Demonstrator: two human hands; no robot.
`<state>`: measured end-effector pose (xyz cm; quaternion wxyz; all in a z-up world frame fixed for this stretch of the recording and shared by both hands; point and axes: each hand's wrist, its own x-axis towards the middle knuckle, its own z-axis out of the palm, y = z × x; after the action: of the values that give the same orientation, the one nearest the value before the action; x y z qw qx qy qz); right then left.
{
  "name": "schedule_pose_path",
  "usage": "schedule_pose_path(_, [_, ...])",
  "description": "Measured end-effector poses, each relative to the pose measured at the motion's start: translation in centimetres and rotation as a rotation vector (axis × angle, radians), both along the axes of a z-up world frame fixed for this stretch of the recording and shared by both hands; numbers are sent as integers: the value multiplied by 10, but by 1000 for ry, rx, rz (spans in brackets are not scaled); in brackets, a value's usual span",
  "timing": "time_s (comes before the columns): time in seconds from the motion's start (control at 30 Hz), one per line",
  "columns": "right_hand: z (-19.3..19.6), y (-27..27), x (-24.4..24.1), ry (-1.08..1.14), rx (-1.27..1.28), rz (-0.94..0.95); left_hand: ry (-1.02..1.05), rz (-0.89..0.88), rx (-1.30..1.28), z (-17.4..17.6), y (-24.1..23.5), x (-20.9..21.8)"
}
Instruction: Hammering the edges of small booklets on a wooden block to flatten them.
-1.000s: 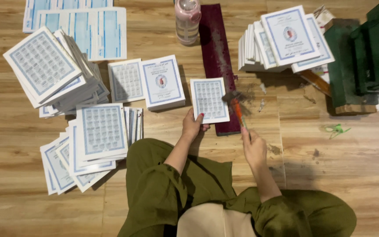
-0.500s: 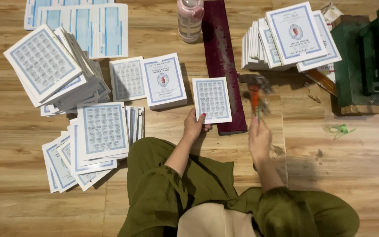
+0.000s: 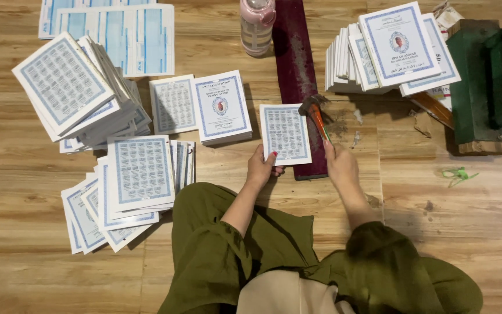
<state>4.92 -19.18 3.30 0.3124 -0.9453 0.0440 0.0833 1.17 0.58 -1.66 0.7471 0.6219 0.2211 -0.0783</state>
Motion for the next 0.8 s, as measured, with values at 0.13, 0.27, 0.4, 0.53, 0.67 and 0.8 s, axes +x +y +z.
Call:
schedule_pose_path(0.13, [40, 14, -9, -85, 91, 6, 1, 10, -18, 0, -1, 2])
schedule_pose_path(0.27, [-1, 14, -7, -32, -19, 11, 21, 0, -1, -8, -4, -4])
schedule_pose_path(0.4, [14, 7, 13, -35, -43, 68, -6, -9, 1, 0, 0, -3])
schedule_pose_path(0.53, [48, 25, -46, -79, 184, -43, 7, 4, -3, -5, -2, 0])
schedule_pose_path(0.67, [4, -12, -75, 85, 44, -141, -13, 5, 55, 4, 1, 0])
schedule_pose_path(0.8, [-17, -52, -83, -8, 235, -215, -286, -27, 450, 7, 5, 12])
